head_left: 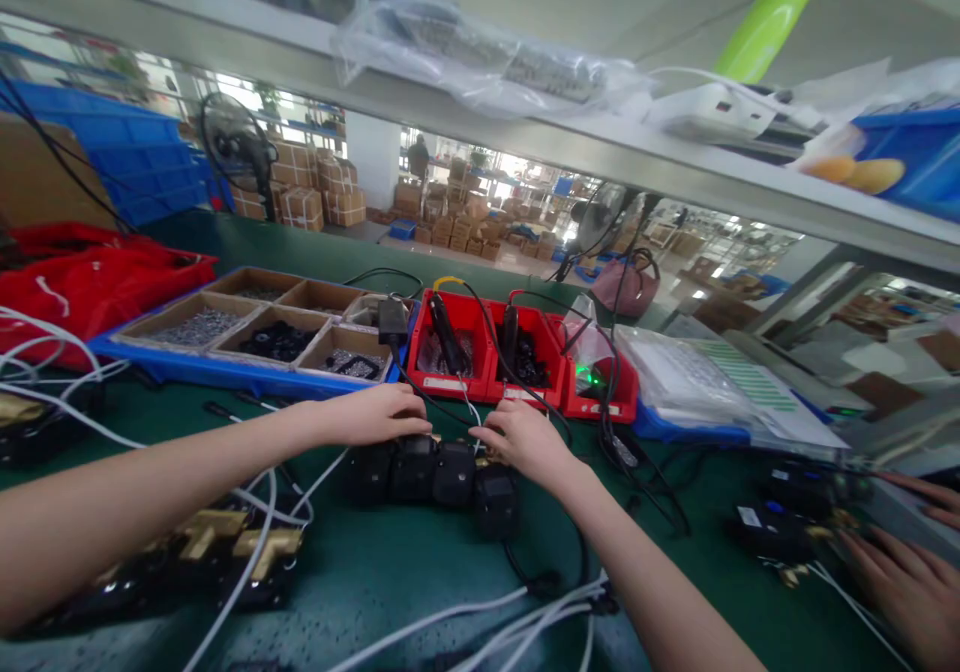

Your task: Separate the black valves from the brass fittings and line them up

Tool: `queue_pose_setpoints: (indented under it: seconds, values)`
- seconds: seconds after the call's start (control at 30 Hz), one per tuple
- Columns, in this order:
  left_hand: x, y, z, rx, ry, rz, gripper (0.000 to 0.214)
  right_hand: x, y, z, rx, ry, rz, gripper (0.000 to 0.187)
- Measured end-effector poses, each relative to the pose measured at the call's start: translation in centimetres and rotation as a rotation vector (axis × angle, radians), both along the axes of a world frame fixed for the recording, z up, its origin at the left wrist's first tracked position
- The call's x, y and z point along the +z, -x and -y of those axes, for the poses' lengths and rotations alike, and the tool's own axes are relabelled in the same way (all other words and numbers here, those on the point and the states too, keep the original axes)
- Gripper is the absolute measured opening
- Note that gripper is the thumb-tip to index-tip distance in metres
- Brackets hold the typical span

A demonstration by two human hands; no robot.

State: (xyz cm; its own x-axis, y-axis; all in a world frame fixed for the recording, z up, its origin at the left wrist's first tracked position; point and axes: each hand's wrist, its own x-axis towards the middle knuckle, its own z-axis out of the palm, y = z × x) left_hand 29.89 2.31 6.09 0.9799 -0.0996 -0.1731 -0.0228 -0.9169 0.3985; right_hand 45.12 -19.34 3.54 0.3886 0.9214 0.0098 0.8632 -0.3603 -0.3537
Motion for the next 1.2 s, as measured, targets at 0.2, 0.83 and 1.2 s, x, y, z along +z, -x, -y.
queue_pose_setpoints:
  seconds: [0.2, 0.83, 1.2]
  values:
    - [-0.6, 3.9, 2.3, 0.02, -0.306, 0.085, 0.091, 0.9, 4.4, 3.2, 0.056, -0.02, 0.084, 0.08]
    - [3.4, 15.1, -4.8, 0.277, -0.05, 0.409, 0.037, 1.1, 9.7, 0.5, 0.125, -0.173, 0.034, 0.031]
    - [-2.9, 26.5, -6.2, 0.341, -0.23, 0.248, 0.052, 2.3, 20.3, -9.5, 0.306, 0.247, 0.02, 0.043]
